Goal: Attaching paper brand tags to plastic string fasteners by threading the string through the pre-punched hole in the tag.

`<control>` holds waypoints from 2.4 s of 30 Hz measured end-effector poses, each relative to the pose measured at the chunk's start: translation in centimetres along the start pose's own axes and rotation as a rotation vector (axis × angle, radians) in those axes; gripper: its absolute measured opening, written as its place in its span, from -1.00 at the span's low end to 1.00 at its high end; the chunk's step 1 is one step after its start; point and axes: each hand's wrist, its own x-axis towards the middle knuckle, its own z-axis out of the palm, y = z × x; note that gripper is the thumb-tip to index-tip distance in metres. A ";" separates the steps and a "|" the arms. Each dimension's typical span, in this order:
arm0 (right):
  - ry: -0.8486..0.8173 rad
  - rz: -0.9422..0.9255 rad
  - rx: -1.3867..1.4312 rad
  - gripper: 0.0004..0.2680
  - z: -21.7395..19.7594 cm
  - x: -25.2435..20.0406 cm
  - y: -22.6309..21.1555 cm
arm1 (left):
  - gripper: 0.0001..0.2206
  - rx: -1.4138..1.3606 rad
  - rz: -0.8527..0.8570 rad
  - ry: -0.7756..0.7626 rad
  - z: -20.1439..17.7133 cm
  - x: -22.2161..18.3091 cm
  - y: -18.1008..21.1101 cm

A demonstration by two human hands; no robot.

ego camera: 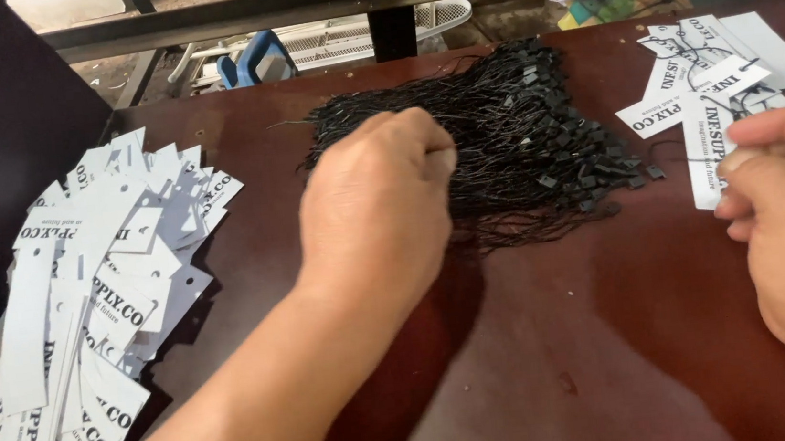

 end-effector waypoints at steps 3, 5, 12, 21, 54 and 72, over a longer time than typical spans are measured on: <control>-0.086 -0.023 -0.040 -0.88 0.3 -0.9 -1.1 | -0.89 -0.023 0.000 0.044 -1.4 -0.7 -1.8; -0.115 -0.061 -0.093 -0.91 0.4 -1.2 -1.7 | -0.88 -0.046 -0.064 0.015 -2.4 -1.6 -2.1; -0.230 -0.330 -0.284 -0.90 0.4 -3.0 -4.2 | -0.80 -0.338 -0.603 -0.113 -6.2 -4.6 -0.7; -0.433 -0.671 -0.139 -0.82 3.2 -7.0 -11.0 | -0.88 -0.199 -0.568 -0.178 -7.6 -7.2 -2.4; -0.723 -0.028 0.189 -0.91 17.0 -10.9 -17.3 | -0.62 0.569 -0.379 0.324 -11.2 -8.6 -15.3; -0.751 0.010 0.160 -0.91 16.5 -10.7 -17.7 | -0.67 0.741 -0.116 0.338 -11.8 -5.8 -16.2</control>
